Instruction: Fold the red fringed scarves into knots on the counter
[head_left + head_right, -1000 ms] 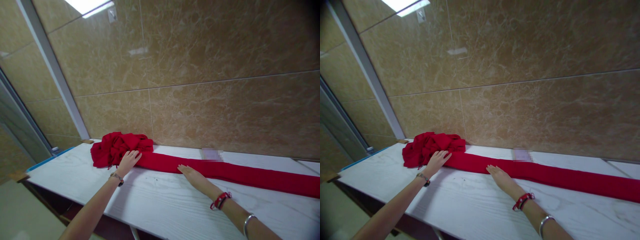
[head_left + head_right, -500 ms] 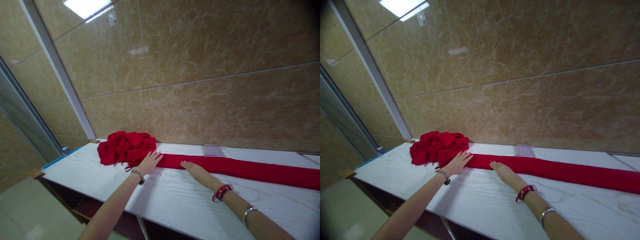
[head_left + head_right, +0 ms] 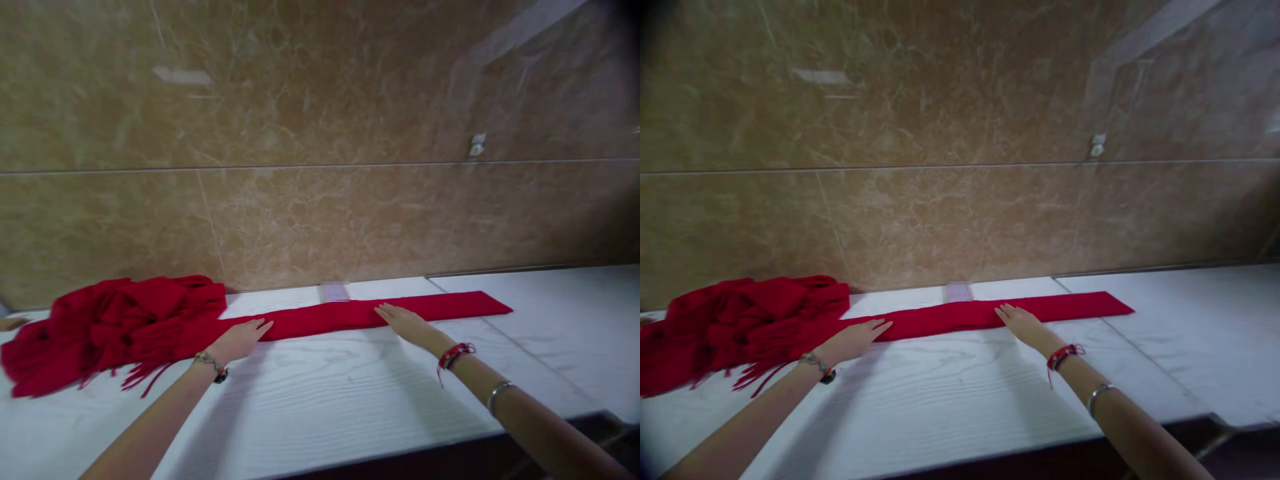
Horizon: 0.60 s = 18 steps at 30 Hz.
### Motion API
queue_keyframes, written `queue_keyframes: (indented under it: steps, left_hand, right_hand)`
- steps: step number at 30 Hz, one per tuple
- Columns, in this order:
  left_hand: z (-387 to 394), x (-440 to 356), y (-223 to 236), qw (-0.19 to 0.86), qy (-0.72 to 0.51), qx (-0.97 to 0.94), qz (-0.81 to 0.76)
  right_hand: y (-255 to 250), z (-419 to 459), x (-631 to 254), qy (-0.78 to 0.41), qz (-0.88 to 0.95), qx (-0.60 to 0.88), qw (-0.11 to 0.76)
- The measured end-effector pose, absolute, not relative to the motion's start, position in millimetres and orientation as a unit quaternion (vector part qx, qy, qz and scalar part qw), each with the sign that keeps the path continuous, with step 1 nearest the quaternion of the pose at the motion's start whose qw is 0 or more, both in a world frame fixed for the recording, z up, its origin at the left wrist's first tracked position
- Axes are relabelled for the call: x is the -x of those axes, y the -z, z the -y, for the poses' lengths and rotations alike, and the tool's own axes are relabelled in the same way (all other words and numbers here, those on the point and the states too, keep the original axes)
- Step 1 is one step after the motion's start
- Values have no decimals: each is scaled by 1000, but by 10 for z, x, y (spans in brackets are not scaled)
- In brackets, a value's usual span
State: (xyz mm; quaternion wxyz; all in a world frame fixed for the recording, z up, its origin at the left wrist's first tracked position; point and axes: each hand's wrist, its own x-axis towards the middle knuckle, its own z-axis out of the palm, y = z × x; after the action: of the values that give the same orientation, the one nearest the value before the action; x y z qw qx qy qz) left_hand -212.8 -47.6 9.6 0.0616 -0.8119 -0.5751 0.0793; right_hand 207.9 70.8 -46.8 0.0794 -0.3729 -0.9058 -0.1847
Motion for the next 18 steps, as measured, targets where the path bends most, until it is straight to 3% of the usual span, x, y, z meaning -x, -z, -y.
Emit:
queue_keyframes:
  steps: [5, 18]
  left_hand:
    - [427, 2072, -119, 61, -107, 798, 590]
    - [658, 1779, 32, 19, -90, 790, 606]
  right_hand:
    - [487, -861, -2523, 191, 904, 381, 29]
    - [638, -684, -3301, 169, 899, 400, 58]
